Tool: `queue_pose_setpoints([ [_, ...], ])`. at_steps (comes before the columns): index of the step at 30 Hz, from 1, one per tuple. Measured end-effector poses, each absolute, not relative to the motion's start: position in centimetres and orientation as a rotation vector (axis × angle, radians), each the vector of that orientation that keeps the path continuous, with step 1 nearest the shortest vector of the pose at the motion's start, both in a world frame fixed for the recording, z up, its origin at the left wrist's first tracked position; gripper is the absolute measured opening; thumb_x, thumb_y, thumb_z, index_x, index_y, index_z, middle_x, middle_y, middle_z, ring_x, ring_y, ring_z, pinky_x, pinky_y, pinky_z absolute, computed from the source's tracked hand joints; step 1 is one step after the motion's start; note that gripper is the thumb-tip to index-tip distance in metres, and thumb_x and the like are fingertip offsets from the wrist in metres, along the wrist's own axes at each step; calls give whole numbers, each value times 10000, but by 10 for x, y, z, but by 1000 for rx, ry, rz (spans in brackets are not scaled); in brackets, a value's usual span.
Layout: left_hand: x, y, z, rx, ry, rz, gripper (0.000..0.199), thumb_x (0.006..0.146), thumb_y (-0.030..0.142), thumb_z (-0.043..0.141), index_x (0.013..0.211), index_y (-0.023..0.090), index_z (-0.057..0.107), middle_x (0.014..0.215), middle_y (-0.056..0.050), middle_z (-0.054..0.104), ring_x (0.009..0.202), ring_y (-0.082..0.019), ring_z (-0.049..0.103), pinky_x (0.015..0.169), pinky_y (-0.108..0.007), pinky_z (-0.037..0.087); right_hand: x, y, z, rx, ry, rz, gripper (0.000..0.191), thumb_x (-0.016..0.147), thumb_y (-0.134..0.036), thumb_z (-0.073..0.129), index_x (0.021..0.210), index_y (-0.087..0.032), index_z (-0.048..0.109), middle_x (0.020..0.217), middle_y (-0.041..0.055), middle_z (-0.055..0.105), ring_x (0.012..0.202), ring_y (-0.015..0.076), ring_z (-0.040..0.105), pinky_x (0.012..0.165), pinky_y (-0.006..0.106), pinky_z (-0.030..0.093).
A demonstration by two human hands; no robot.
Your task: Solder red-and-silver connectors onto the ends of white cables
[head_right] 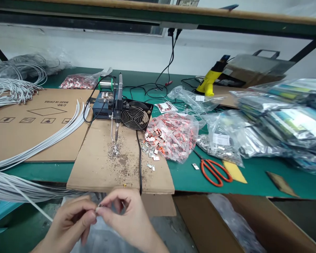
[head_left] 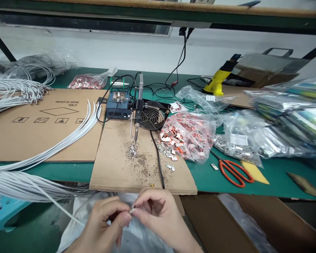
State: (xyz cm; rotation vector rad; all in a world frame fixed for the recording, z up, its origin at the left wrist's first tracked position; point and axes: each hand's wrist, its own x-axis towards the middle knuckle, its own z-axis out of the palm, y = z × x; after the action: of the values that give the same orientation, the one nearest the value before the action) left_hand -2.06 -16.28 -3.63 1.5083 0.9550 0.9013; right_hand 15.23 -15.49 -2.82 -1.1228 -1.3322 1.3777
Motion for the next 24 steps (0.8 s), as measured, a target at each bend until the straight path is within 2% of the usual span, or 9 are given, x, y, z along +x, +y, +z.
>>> queue_pose_setpoints([
  [4,-19,-164,-37,1630,1006,966,281,876,337,507,704,166,649,506,31,451,425,-70,469,457,-176,335,142,-157,-28,-1093,-1280,1307,120,663,-239,703,587,-162,650,529,6,548,517,119,439,489,242,332],
  [10,-5,-167,-24,1249,1115,940,434,780,552,560,629,148,612,506,51,425,343,-31,418,417,-178,283,120,-169,-39,-906,-1023,1173,161,760,-240,653,612,-195,607,524,-23,488,511,117,440,488,234,350],
  [13,-6,-164,-17,1193,1109,887,443,727,572,608,610,145,616,530,46,445,336,-31,450,389,-168,259,132,-166,-33,-942,-1218,1152,134,767,-244,654,642,-200,635,548,-12,527,530,126,458,506,246,360],
  [16,-17,-158,-13,1218,1167,880,375,716,539,635,659,170,677,535,34,491,351,-53,486,394,-172,294,171,-149,-19,-1082,-1608,1085,77,761,-287,670,744,-213,683,628,9,618,559,142,504,529,259,381],
  [17,-22,-154,-12,1231,1196,879,345,713,520,644,676,180,694,524,33,503,351,-59,486,399,-177,309,188,-141,-13,-1193,-1709,981,93,774,-301,655,803,-219,685,678,16,648,581,151,525,539,263,394],
  [19,-31,-145,-10,1255,1251,873,292,702,478,661,685,191,712,509,28,529,345,-64,470,402,-184,328,220,-120,-4,-1483,-1829,557,145,826,-315,585,832,-204,679,679,23,651,571,160,536,553,275,405],
  [21,-39,-134,-8,1279,1291,852,247,685,438,671,700,196,719,510,28,549,339,-57,436,395,-183,323,246,-99,4,-1829,-2013,116,162,852,-238,519,868,-173,667,781,64,679,697,212,592,636,316,418],
  [24,-47,-119,-5,1321,1345,827,229,671,409,670,729,192,716,533,25,577,338,-47,405,387,-179,301,265,-76,10,-1960,-2121,-14,142,819,-175,539,856,-147,673,790,102,685,761,270,606,669,348,400],
])
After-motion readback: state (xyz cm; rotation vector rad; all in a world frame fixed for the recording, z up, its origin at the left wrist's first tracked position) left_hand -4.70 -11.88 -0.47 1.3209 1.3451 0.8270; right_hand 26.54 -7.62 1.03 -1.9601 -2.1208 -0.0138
